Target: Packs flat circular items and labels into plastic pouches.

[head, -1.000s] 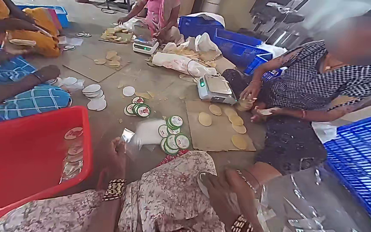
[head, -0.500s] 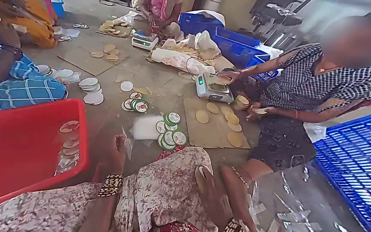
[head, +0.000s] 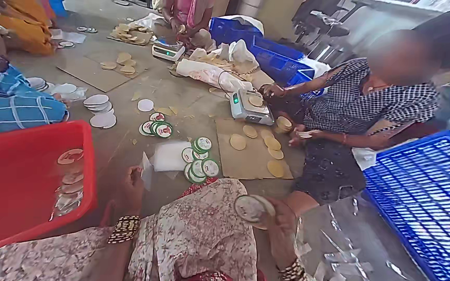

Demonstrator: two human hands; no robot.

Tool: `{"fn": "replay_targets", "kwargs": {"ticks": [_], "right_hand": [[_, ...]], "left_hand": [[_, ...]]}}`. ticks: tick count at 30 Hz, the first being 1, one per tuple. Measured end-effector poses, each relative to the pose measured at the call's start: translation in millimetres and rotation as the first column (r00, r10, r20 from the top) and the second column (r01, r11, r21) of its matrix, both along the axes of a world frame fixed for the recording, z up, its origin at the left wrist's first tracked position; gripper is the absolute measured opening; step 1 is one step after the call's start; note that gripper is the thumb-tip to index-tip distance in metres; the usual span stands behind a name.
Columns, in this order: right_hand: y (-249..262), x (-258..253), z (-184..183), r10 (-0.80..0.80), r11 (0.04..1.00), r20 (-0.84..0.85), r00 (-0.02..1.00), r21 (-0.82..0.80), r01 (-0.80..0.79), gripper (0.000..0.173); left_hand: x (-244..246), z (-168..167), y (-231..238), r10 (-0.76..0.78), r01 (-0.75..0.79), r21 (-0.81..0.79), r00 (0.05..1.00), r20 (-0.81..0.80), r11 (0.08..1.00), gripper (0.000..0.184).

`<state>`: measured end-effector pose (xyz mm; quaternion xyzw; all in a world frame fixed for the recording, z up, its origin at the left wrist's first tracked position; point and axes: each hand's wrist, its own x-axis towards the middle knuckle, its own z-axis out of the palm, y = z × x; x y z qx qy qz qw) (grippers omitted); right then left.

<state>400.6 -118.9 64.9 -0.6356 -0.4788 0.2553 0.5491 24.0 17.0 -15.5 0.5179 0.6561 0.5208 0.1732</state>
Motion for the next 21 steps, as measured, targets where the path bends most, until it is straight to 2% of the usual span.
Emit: {"fn": "replay_targets", "kwargs": {"ticks": [2,4,6,8,10,12,15,17,18,19,21], "right_hand": [[0,-9,3,0.008,0.973,0.253,0.968,-0.226,0.051,0.043],[6,-13,5,0.040,0.939,0.356,0.934,-0.333,0.086,0.042],[9,-13,4,-0.009,0.955,0.243,0.970,-0.285,0.080,0.036],[9,-16,4,-0.052,0.993,0.023,0.998,-0.108,0.055,0.031],[8,-18,3,-0.036,0.999,-0.081,0.996,-0.009,0.035,0.025],[8,-19,4,-0.009,0.997,-0.021,1.000,-0.076,0.007,0.022],[14,-16,-7,0.010,0.982,0.174,0.985,-0.188,0.024,0.023],[17,-19,-3,-0.009,0.973,0.253,0.967,-0.221,0.067,0.022],[17,-20,1,-0.025,0.971,0.249,0.968,-0.223,0.083,0.025],[16,-20,6,-0.031,0.972,0.216,0.976,-0.222,0.080,0.028],[11,-18,5,-0.012,0.993,0.119,0.993,-0.112,0.026,0.030]], "left_hand": [[-1,-1,0,0.002,-0.002,-0.026,1.000,-0.018,1.000,0.025],[0,-3,0,0.009,-0.010,-0.030,1.000,-0.024,1.000,0.024],[1,-4,-1,0.013,-0.013,-0.004,0.999,-0.037,1.000,0.024],[1,-2,-2,-0.007,0.008,0.016,0.999,-0.050,1.000,0.024],[3,1,-3,-0.024,0.025,0.010,0.998,-0.057,1.000,0.024],[4,0,-2,-0.062,0.061,-0.018,0.994,-0.094,0.998,0.024],[3,-14,4,-0.192,0.175,-0.135,0.974,-0.124,0.975,0.030],[-3,-14,2,-0.362,0.292,-0.344,0.918,-0.160,0.892,0.031],[-5,-9,3,-0.460,0.338,-0.469,0.871,-0.173,0.816,0.032],[-9,-12,5,-0.529,0.374,-0.510,0.825,-0.199,0.775,0.031],[-12,-18,6,-0.560,0.410,-0.498,0.804,-0.198,0.764,0.031]]}}
